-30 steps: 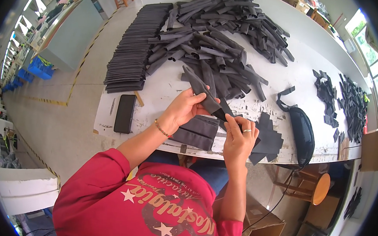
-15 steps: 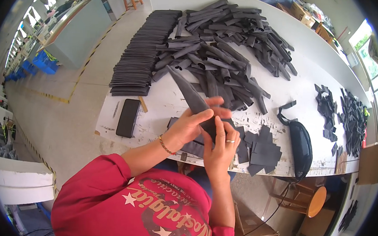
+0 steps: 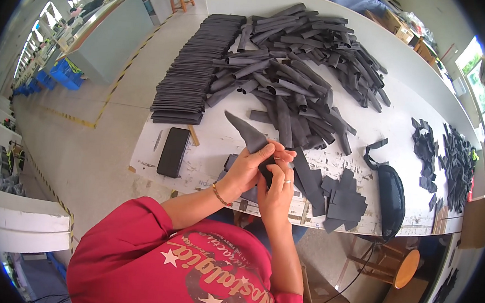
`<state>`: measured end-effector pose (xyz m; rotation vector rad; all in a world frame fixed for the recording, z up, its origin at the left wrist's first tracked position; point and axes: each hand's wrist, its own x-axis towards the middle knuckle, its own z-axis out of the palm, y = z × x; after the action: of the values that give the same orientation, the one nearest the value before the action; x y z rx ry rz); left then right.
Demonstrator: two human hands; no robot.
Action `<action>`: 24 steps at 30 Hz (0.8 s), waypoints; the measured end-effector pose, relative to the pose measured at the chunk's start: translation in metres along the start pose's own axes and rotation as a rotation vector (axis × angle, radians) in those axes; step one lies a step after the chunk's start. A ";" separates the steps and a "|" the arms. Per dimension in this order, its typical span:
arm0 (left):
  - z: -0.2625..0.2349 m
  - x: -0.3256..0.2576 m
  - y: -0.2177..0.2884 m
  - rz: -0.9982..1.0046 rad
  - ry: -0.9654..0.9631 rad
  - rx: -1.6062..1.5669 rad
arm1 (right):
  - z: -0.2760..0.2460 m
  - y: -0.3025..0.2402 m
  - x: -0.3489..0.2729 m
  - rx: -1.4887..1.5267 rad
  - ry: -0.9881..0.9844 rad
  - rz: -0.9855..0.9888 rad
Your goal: Picking up, inspecting, and stacking small rectangular foam strips on a workbench.
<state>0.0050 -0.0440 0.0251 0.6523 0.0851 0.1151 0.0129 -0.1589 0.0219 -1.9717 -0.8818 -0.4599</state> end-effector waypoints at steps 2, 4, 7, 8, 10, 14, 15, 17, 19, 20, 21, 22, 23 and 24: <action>-0.003 -0.003 0.002 -0.020 0.013 -0.011 | 0.002 -0.004 0.003 0.011 -0.016 -0.030; -0.009 -0.005 0.007 -0.016 0.057 0.006 | -0.002 -0.012 0.003 -0.112 -0.059 0.024; -0.008 0.001 0.017 0.050 0.030 0.076 | -0.016 -0.004 -0.019 -0.090 -0.054 0.071; -0.005 0.000 0.020 0.116 -0.030 0.135 | -0.018 -0.005 -0.018 -0.088 -0.060 0.075; 0.002 -0.003 0.018 0.075 0.003 0.030 | -0.020 -0.006 -0.012 -0.047 -0.053 0.033; -0.002 -0.009 0.002 0.050 -0.013 -0.015 | -0.006 -0.005 -0.004 -0.011 -0.037 -0.054; -0.002 -0.012 -0.004 0.038 -0.019 -0.036 | -0.002 -0.003 -0.002 0.022 -0.053 -0.067; -0.003 -0.014 -0.002 0.016 -0.002 -0.056 | -0.002 -0.007 0.001 0.002 -0.065 -0.048; -0.003 -0.015 0.003 -0.005 0.043 -0.054 | -0.006 -0.013 0.004 -0.088 -0.090 -0.054; -0.003 -0.015 0.005 -0.030 0.084 -0.056 | -0.009 -0.011 0.001 -0.083 -0.092 -0.059; -0.005 -0.014 0.005 -0.024 0.086 -0.055 | -0.013 -0.009 -0.003 -0.074 -0.137 -0.009; -0.006 -0.013 0.005 -0.034 0.073 -0.058 | -0.016 -0.008 -0.007 -0.067 -0.180 0.044; -0.006 -0.012 0.005 -0.045 0.059 -0.060 | -0.017 -0.006 -0.010 -0.048 -0.186 0.032; -0.006 -0.012 0.006 -0.046 0.056 -0.059 | -0.018 -0.005 -0.011 -0.049 -0.183 0.032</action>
<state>-0.0084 -0.0374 0.0242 0.5877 0.1498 0.0913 0.0023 -0.1775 0.0275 -2.0947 -0.9592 -0.2885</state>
